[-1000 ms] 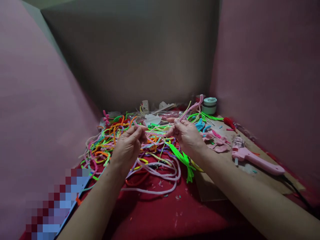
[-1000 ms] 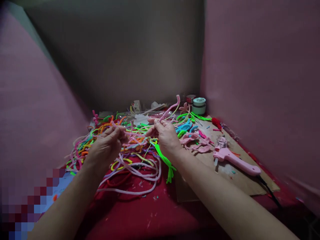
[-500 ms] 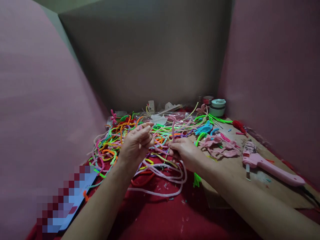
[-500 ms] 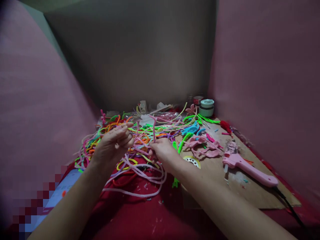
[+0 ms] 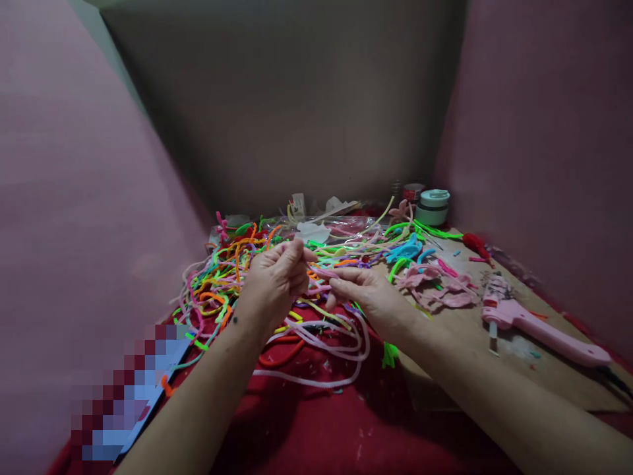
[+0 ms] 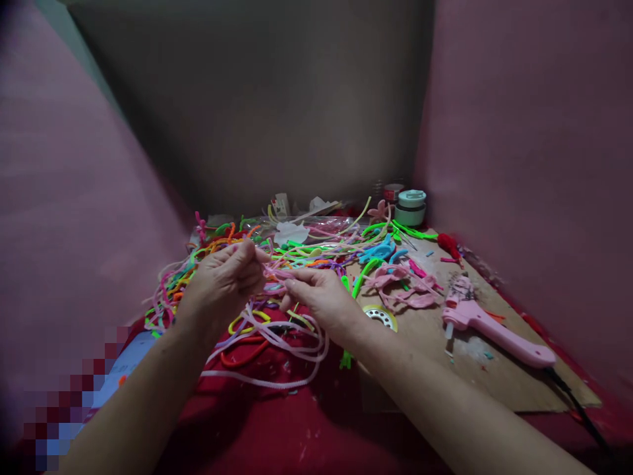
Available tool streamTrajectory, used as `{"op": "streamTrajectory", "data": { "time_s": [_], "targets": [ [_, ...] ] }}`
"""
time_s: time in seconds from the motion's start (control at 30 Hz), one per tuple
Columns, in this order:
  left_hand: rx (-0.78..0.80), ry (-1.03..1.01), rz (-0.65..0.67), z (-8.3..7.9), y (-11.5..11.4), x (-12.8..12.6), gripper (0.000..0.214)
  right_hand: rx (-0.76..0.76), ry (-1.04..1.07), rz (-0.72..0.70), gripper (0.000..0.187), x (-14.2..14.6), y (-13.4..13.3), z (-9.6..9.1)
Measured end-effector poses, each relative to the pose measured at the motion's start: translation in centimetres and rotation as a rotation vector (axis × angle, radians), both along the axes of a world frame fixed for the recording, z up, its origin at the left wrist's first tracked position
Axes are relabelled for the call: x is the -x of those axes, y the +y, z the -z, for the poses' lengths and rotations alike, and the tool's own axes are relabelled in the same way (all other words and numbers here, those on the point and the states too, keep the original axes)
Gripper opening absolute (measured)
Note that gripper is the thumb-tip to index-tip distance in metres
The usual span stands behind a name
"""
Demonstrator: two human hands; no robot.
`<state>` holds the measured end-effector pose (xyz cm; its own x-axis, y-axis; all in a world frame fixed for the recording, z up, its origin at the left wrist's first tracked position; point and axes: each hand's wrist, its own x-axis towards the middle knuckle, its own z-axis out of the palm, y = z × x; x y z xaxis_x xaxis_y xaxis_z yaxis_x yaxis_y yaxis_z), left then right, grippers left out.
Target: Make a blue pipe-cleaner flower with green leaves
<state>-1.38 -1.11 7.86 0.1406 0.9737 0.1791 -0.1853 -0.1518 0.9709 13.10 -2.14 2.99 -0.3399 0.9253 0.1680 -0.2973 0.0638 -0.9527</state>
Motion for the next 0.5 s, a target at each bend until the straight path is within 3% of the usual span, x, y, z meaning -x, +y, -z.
{"op": "streamTrajectory", "data": {
  "time_s": [0.07,0.17,0.27,0.37,0.43,0.5],
  "targets": [
    [-0.037,0.003,-0.058,-0.2,0.0,0.4,0.027,0.005,0.06,-0.037,0.021,-0.2,0.2,-0.1],
    [-0.197,0.146,-0.233,0.0,0.0,0.8,0.026,0.162,0.206,-0.056,0.021,0.1,0.2,-0.2],
    [-0.506,0.6,-0.481,0.5,0.1,1.4,0.025,0.317,0.307,0.011,0.015,0.9,0.2,0.0],
    [-0.771,0.999,-0.64,0.8,0.0,2.2,0.022,0.325,0.272,0.103,0.015,1.4,0.2,0.0],
    [-0.789,1.066,-0.675,0.3,-0.3,2.8,0.02,0.315,0.225,0.16,0.014,1.6,0.2,-0.2],
    [-0.705,1.007,-0.657,-0.5,-0.7,3.4,0.016,0.322,0.198,0.178,0.013,1.7,0.1,-0.4]
  ]
}}
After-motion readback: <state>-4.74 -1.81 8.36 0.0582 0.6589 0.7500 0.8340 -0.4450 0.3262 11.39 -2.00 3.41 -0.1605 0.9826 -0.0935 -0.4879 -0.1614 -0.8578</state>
